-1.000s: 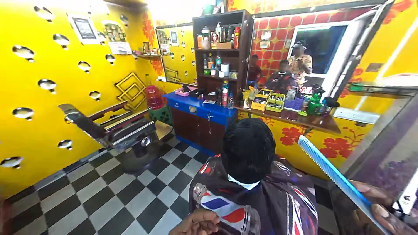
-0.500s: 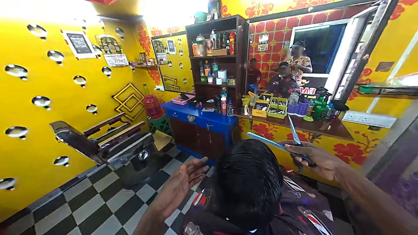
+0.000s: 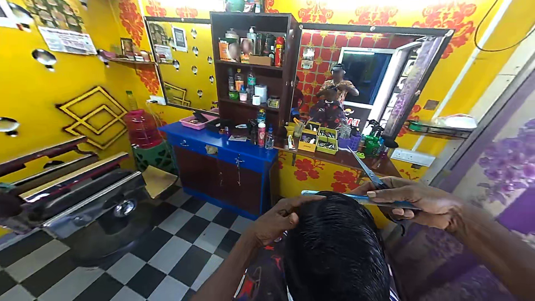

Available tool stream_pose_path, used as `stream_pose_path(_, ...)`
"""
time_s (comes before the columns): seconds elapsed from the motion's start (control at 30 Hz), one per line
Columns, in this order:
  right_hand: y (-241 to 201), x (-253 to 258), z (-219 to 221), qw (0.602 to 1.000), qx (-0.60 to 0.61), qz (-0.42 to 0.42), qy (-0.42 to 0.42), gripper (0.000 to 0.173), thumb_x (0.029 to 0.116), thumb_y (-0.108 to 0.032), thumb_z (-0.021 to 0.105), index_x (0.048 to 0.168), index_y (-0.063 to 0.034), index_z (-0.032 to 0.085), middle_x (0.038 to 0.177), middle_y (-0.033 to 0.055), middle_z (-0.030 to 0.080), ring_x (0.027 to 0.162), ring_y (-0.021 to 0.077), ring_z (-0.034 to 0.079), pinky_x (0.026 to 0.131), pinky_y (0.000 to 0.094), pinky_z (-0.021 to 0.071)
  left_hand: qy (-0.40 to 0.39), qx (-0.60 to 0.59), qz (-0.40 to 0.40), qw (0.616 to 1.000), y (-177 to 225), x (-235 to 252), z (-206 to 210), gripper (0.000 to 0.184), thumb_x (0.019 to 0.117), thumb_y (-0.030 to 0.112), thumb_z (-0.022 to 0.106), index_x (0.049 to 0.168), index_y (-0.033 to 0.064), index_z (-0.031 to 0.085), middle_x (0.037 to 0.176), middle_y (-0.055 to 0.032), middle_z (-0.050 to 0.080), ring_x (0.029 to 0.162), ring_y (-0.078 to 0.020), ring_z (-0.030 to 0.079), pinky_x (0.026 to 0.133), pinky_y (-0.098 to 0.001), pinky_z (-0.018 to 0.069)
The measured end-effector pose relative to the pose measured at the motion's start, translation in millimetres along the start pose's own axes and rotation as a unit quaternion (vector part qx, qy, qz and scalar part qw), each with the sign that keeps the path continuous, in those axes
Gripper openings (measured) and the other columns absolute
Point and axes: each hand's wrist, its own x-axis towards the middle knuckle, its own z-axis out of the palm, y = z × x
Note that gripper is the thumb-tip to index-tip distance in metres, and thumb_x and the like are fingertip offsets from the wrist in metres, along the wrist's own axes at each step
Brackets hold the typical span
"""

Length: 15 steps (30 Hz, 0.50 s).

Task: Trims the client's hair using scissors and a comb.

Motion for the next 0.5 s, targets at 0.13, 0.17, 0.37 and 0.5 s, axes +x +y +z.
stream_pose_path(0.13,-11,-7,13,1.0,0.01,-0.022,0.002,0.02,0.0981,-0.02,0.062,0.115,-0.0159,0.073,0.074,-0.0041,0.061,0.049,-0.0055,0.047,0.044,0.0078,0.0397,-0.041,0.02,0.043,0.998,0,16,-2,0.062,0.099,0.06,0.051,0.143,0.0173,0.06,0.137,0.005,0.064,0.124,-0.004,0.059,0.108,-0.0287,0.0478)
stream_pose_path(0.17,-13,-7,13,1.0,0.018,-0.022,0.001,0.02,0.0982,-0.02,0.062,0.115,-0.0155,0.073,0.075,-0.0041,0.061,0.049,-0.0057,0.047,0.045,0.0075,0.0398,-0.048,0.022,0.046,0.998,1,20,-3,0.062,0.0993,0.06,0.051,0.142,0.016,0.061,0.137,0.0039,0.064,0.124,-0.0045,0.059,0.109,-0.029,0.0476)
stream_pose_path(0.37,-20,5,4,0.997,0.041,-0.064,0.013,0.019,0.0968,-0.016,0.064,0.112,-0.0121,0.074,0.068,-0.0027,0.057,0.046,-0.0045,0.046,0.043,0.0088,0.0406,-0.047,0.061,0.017,0.997,12,39,0,0.08,0.0983,0.07,0.039,0.138,0.0049,0.062,0.138,-0.004,0.064,0.13,-0.0096,0.056,0.114,-0.0329,0.0431)
stream_pose_path(0.5,-18,18,-10,0.988,0.071,-0.115,0.069,0.026,0.1026,-0.015,0.053,0.119,-0.0093,0.071,0.07,0.0004,0.06,0.047,-0.0029,0.048,0.045,0.0098,0.043,-0.021,0.025,-0.013,0.999,17,46,4,0.093,0.0937,0.079,0.032,0.136,0.002,0.062,0.138,-0.0098,0.063,0.129,-0.0162,0.058,0.112,-0.0356,0.0453)
